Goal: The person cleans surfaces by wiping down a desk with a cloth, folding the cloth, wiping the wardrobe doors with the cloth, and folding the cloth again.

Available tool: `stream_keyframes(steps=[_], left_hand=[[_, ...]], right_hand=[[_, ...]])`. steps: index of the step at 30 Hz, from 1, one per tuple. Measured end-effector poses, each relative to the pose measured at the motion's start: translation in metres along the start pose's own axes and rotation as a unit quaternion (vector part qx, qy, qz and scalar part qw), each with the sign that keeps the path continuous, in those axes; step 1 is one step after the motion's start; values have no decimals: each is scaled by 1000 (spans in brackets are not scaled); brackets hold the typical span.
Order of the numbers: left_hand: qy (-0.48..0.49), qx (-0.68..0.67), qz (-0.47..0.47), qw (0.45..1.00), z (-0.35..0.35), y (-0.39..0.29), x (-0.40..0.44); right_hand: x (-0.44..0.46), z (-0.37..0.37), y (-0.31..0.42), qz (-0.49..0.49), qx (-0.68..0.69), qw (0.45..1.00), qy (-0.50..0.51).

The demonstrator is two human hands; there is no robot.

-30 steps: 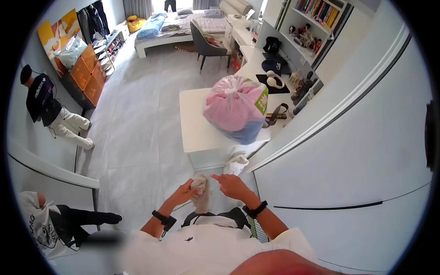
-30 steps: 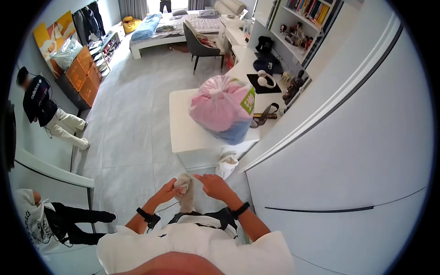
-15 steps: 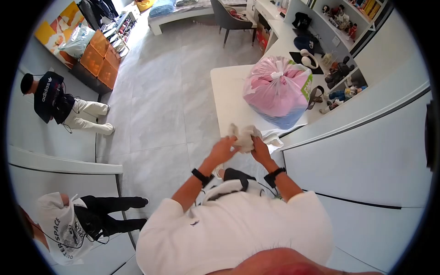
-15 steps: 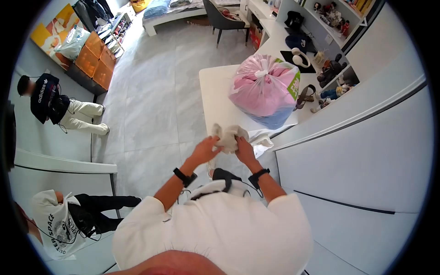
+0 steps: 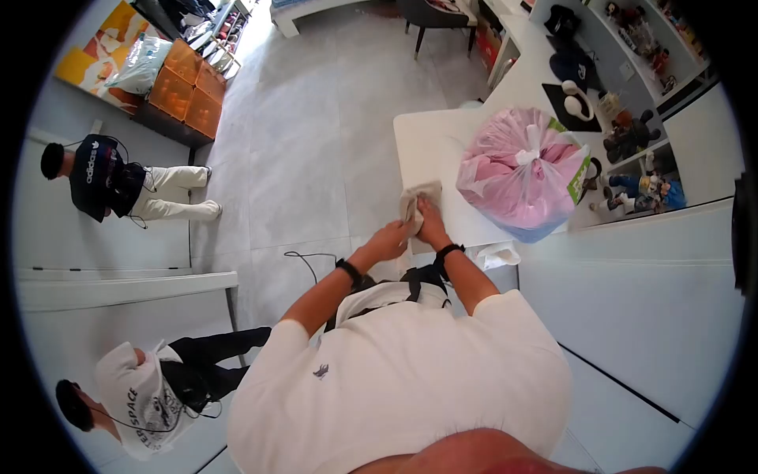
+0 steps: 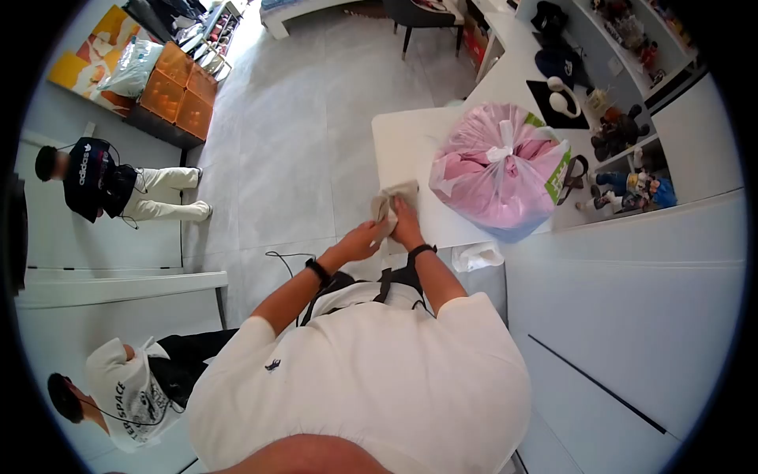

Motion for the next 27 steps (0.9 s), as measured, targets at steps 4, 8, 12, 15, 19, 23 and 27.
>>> stream_keyframes(steps=[4,8,12,15,19,23,27], left_hand=[[-24,174,85,981,-13,22,40],[-38,264,-100,959,-43,12,69],[81,123,-281,948,-51,-26,69],[200,71,-283,935,-46,-17,101],[230,145,-318,908,-54,28,145],[156,158,-270,937,-6,47,172],[114,171,-133,970,24,89,210]], right_hand=[[-7,13,10,-109,-127,986,0],[-42,40,23,-142,-180,973,33],[-80,42,30,-166,-136,977,-9],[-94,12,0,-404,154,881,-190],[-51,7,-7,-462,64,865,-184],[19,2,-27,-347,-80,928,-107],[111,28,-26,-303,-162,935,-90]])
Point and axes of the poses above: each hand's wrist, its own x-axis towards the middle knuckle, its own z-axis out of the back of the hand, y = z × x, the point moved 8 cm from there along x, towards the middle knuckle, and after that the axes turned 8 degrees about z, right-handed, at the moved point
